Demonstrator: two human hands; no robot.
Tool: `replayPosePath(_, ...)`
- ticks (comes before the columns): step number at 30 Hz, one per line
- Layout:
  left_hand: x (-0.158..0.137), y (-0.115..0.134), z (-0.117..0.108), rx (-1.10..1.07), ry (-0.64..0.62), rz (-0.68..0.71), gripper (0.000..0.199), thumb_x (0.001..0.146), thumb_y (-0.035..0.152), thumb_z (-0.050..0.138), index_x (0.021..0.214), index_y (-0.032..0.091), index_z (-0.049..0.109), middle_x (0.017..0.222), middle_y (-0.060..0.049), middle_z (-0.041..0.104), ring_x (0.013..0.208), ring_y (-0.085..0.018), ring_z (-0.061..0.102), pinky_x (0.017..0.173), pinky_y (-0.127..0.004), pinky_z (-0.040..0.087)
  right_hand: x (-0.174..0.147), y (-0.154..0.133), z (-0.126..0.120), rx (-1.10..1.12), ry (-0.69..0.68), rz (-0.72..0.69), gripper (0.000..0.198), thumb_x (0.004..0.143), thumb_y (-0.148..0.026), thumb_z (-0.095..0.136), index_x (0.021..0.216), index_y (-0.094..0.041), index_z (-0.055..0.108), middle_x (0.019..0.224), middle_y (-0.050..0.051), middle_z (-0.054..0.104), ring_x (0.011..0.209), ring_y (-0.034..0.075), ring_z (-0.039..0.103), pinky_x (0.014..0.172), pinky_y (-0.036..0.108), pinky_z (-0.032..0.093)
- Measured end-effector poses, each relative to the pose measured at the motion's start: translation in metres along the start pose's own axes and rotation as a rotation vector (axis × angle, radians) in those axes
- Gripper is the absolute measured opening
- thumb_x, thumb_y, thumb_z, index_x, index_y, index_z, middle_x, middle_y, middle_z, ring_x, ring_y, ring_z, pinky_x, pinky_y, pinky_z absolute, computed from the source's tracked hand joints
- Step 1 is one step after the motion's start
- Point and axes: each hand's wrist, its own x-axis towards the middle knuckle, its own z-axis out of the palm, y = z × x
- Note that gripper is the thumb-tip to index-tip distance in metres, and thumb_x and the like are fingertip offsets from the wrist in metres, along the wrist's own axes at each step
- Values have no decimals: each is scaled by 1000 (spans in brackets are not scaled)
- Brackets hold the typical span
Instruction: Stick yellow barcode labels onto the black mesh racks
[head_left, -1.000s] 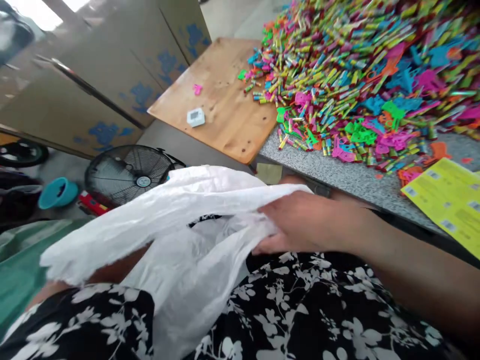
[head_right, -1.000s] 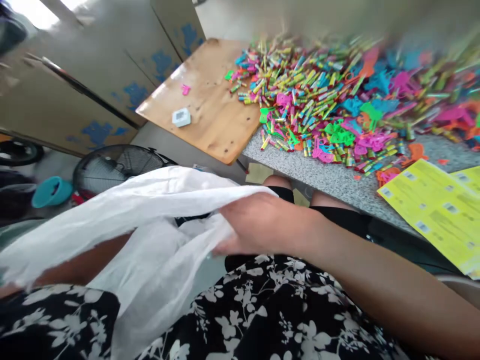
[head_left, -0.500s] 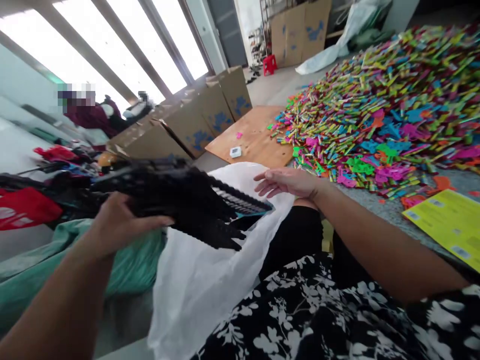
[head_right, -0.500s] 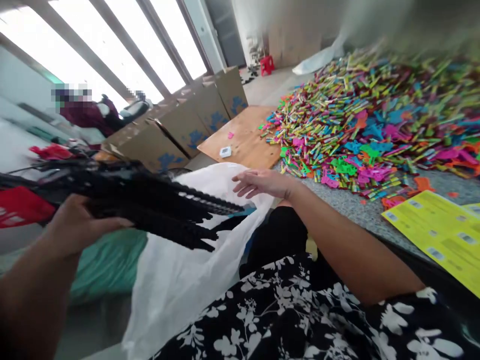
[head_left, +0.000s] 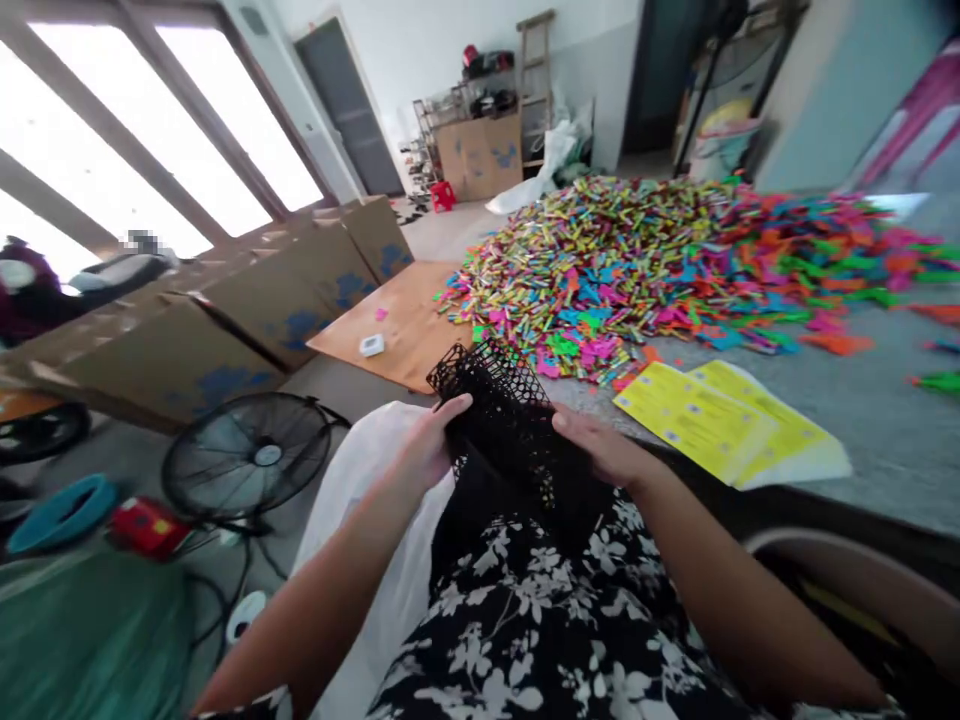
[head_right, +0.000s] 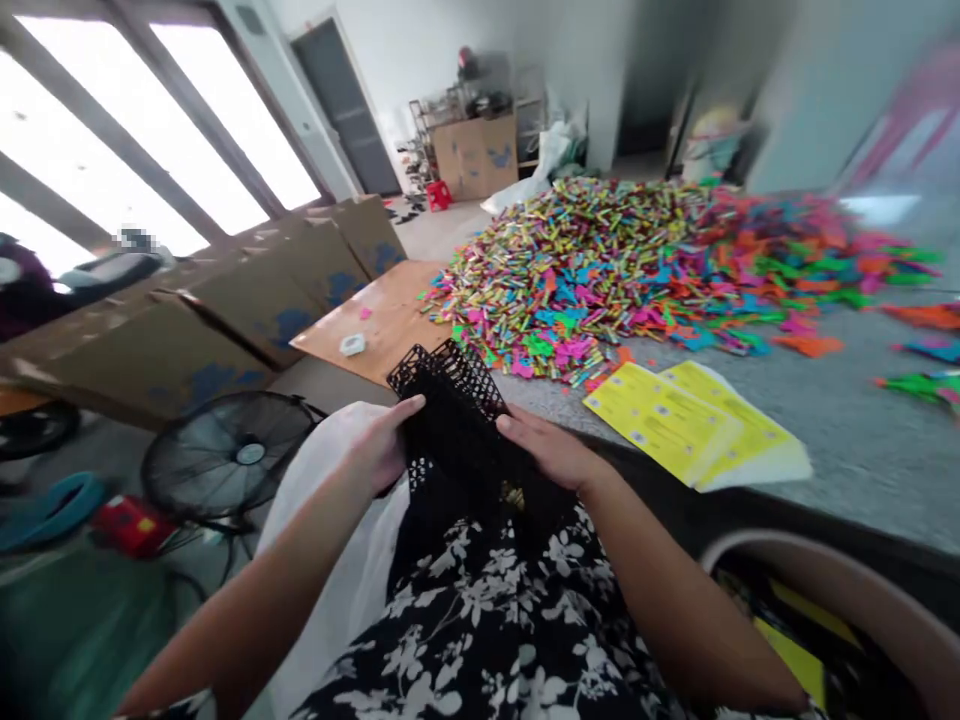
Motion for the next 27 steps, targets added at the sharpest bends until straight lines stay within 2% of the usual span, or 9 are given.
replayPosePath(2, 15, -33, 17, -52, -24, -68, 34, 76, 30, 88, 105, 15, 75, 96, -10, 83, 90, -29, 81, 85, -39, 67, -18, 26, -4, 2, 92, -6, 72, 102, -70, 54, 161, -30, 47, 165, 7, 52, 156, 28, 43, 128, 48, 38)
replayPosePath(5, 26, -77, 32, -126, -38, -95, 48, 75, 26, 91, 118, 17, 72, 108, -10, 82, 99, -29, 80, 94, -42, 65, -35, 57, -4, -108, 122, 34, 86, 96, -72, 64, 164, -25, 43, 166, 10, 50, 156, 31, 43, 132, 50, 30)
replayPosePath(8, 32, -109, 32, -127, -8, -84, 57, 75, 28, 92, 127, 20, 69, 116, -9, 81, 108, -28, 78, 101, -41, 63, -41, 77, -2, -155, 132, 111, 84, 93, -73, 68, 158, -22, 52, 157, 11, 60, 146, 32, 54, 128, 50, 36)
replayPosePath(11, 40, -131, 21, -124, 54, -69, 60, 78, 34, 92, 131, 21, 67, 120, -8, 80, 117, -28, 75, 107, -40, 60, -36, 89, 2, -62, 238, 142, 73, 98, -78, 54, 143, -22, 68, 141, 8, 72, 135, 30, 63, 124, 47, 41)
replayPosePath(15, 46, -147, 7, -134, 113, -36, 70, 80, 42, 91, 141, 25, 61, 134, -9, 75, 126, -27, 71, 112, -41, 56, -23, 94, 6, -5, 454, 266, 77, 94, -85, 52, 122, -19, 80, 125, 10, 79, 130, 32, 67, 123, 47, 41)
replayPosePath(20, 45, -151, 1, -143, 74, 5, 86, 75, 39, 95, 149, 29, 54, 144, -8, 70, 132, -28, 67, 116, -43, 53, -14, 95, 9, 67, 469, 325, 68, 93, -80, 60, 120, -22, 81, 125, 8, 80, 129, 30, 69, 123, 44, 43)
replayPosePath(25, 47, -146, 1, -113, -35, -67, 88, 73, 38, 94, 150, 27, 54, 141, -11, 71, 126, -32, 70, 113, -49, 55, -11, 98, 0, 232, 584, 545, 57, 91, -70, 72, 111, -18, 83, 115, 11, 83, 117, 32, 75, 109, 46, 57)
replayPosePath(27, 49, -146, 2, -81, -36, -73, 88, 74, 36, 94, 152, 28, 52, 144, -10, 70, 129, -31, 68, 115, -47, 54, -10, 101, 2, 236, 571, 551, 59, 91, -71, 71, 112, -17, 82, 118, 12, 82, 117, 32, 75, 111, 47, 56)
